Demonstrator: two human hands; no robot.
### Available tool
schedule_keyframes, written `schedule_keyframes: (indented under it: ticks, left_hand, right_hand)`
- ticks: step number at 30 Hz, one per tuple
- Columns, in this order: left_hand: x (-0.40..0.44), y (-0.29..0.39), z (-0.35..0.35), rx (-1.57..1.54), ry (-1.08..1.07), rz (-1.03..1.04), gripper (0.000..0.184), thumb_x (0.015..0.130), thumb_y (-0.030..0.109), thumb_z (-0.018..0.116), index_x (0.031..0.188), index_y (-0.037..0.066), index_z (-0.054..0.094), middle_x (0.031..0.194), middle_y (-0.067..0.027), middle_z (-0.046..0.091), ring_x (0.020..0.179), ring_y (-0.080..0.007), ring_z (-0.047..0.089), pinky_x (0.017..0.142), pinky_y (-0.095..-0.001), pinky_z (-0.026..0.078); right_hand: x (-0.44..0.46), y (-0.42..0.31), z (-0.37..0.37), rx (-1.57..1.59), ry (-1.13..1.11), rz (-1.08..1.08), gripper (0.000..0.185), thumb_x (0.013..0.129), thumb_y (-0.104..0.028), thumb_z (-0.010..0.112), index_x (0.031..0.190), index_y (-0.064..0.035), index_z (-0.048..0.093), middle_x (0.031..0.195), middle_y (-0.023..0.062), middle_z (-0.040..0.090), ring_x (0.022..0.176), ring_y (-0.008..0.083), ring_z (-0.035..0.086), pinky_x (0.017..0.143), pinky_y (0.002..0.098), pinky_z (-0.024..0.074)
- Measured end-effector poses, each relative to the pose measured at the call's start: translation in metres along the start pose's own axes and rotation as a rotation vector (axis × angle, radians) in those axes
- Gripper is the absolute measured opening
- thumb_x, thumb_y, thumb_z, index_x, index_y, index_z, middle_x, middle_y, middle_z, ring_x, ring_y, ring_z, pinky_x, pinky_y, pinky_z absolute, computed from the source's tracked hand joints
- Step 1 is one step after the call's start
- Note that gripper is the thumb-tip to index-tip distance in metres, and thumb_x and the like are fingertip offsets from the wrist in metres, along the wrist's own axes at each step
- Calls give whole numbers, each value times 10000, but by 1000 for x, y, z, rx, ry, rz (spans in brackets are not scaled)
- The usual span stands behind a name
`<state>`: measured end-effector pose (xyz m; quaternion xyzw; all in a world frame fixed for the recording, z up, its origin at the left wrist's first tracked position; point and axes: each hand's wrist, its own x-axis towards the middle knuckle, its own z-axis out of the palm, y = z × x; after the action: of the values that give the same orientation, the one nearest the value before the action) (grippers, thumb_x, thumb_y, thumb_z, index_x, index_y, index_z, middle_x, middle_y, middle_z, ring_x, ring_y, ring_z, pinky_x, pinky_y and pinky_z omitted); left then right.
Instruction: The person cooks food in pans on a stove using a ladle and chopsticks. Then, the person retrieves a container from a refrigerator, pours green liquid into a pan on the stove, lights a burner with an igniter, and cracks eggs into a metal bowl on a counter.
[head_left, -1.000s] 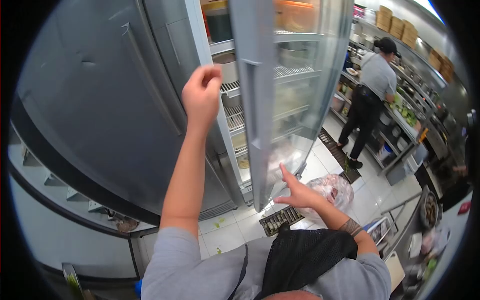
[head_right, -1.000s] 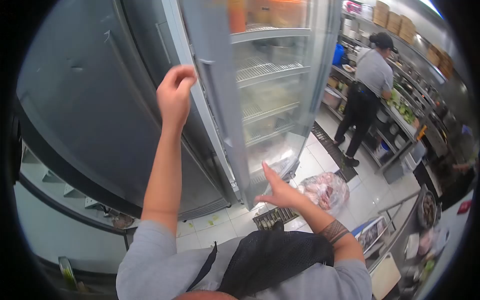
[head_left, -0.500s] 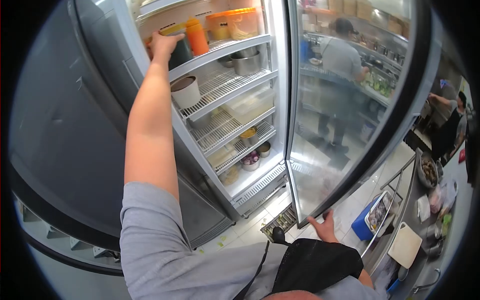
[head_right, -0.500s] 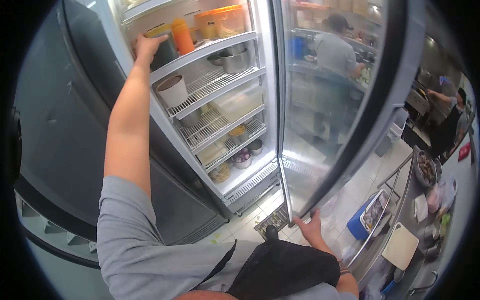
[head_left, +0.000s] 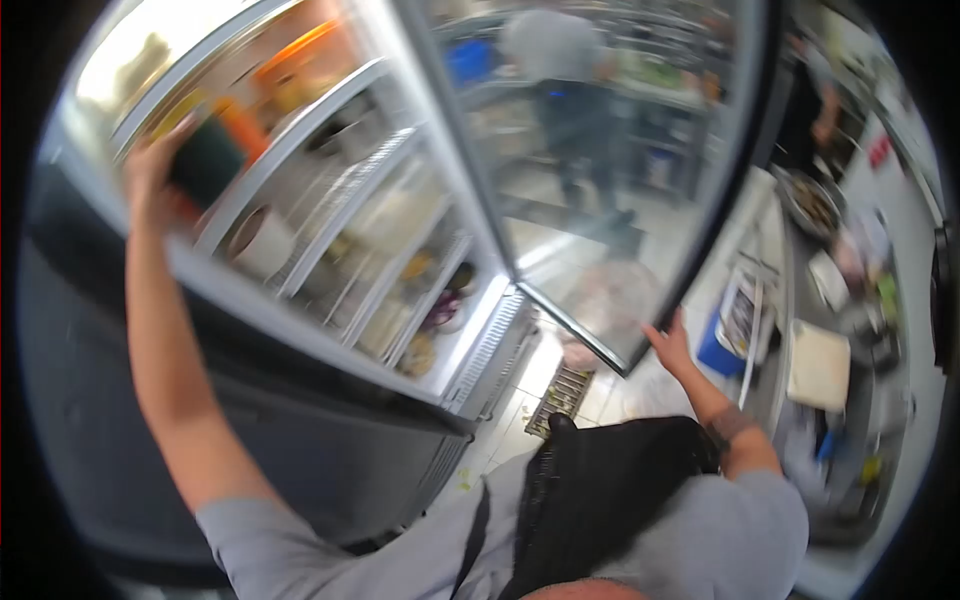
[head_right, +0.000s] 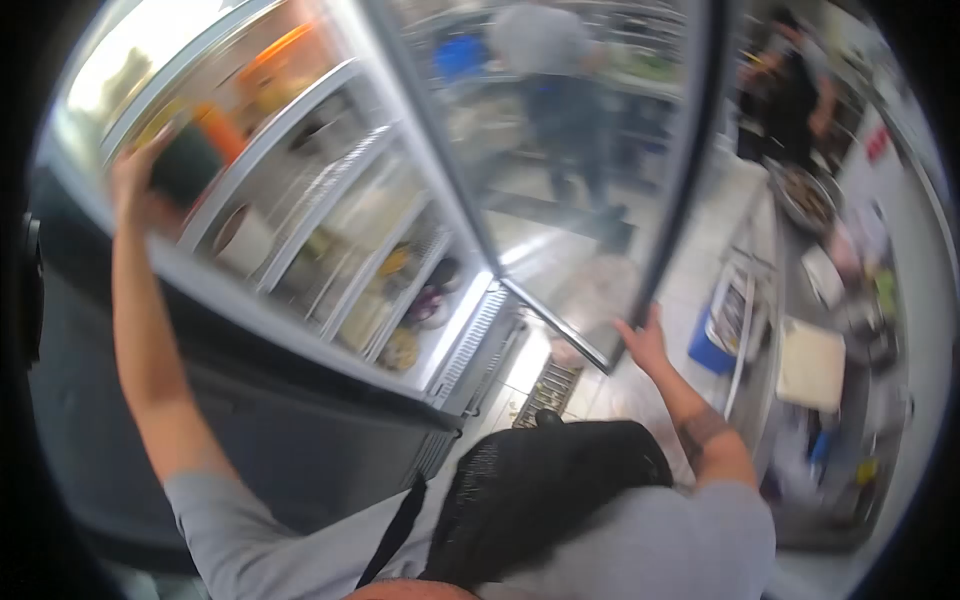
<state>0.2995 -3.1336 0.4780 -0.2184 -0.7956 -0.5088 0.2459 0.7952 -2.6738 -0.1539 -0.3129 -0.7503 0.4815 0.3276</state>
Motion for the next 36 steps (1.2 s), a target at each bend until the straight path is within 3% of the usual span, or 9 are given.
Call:
schedule_keyframes:
  ticks: [1, 6, 8, 13, 17, 18, 20, 32, 36]
  left_hand:
    - [15, 1, -13, 145, -80, 65, 526, 763, 309, 908, 1133, -15, 722, 1035, -120, 747, 868, -185, 711, 786, -298, 563]
    - [9, -7, -44, -281, -213, 164, 438, 854, 270, 840, 1171, 4, 698, 1115, -61, 729, 974, -159, 688, 873, -271, 507]
    - [-46, 27, -55, 16, -74, 98, 429, 923, 253, 772, 1267, 30, 644, 1127, -24, 684, 1062, -136, 649, 874, -255, 473]
    - [-124, 22, -107, -68, -254, 281, 414, 983, 258, 694, 1324, 46, 595, 1154, -13, 606, 1118, -91, 567, 918, -245, 423]
    - [-199, 29, -162, -17, -363, 358, 441, 1049, 331, 607, 1335, -4, 576, 1158, -67, 609, 1042, -142, 555, 942, -273, 421]
    - [-224, 38, -170, 91, -348, 397, 449, 1054, 352, 599, 1331, 0, 571, 1164, -63, 607, 1068, -146, 554, 948, -276, 422]
    - [-274, 62, -182, 94, -386, 450, 587, 944, 460, 744, 1269, 17, 538, 1175, -64, 586, 1105, -163, 546, 952, -293, 424]
    - [-400, 107, -141, 336, 81, 701, 903, 793, 825, 583, 1112, -11, 704, 995, -105, 635, 914, -236, 631, 789, -345, 505]
    - [-378, 82, -89, 52, -185, 497, 835, 700, 705, 763, 1160, 30, 588, 1098, -94, 595, 1020, -215, 588, 868, -328, 468]
  right_hand:
    - [0, -1, 1, 45, -1, 1, 768, 877, -315, 798, 1423, 43, 392, 1314, 220, 612, 1211, 327, 614, 1043, 415, 474]
    - [-18, -6, 0, -88, -46, 114, 743, 840, -347, 802, 1354, -6, 386, 1239, 255, 639, 1196, 396, 626, 1014, 449, 490]
    - [-39, -42, -1, -95, -61, 134, 720, 834, -349, 802, 1334, -34, 390, 1213, 251, 637, 1212, 397, 618, 1021, 454, 484]
    - [-93, -94, 7, -183, -294, 142, 828, 846, -397, 768, 1456, -24, 350, 1303, 270, 593, 1245, 413, 593, 1059, 460, 467]
    - [-115, -82, -6, -342, -659, -298, 691, 910, -401, 710, 1443, -34, 469, 1429, 255, 527, 1320, 407, 526, 1106, 455, 431]
    - [-123, -95, -11, -330, -682, -246, 625, 932, -398, 691, 1417, -44, 517, 1427, 240, 529, 1343, 389, 502, 1118, 449, 419]
    - [-133, -99, -17, -366, -704, -189, 642, 937, -411, 684, 1436, -49, 508, 1414, 243, 542, 1323, 401, 518, 1100, 453, 432]
    - [-118, -3, -55, -833, -1547, 75, 649, 918, -482, 672, 1412, -70, 582, 1268, 240, 674, 1199, 401, 626, 1025, 471, 479]
    - [-96, 36, -87, -784, -1197, 197, 555, 911, -480, 663, 1267, -55, 675, 1195, 211, 709, 1140, 397, 654, 975, 470, 508]
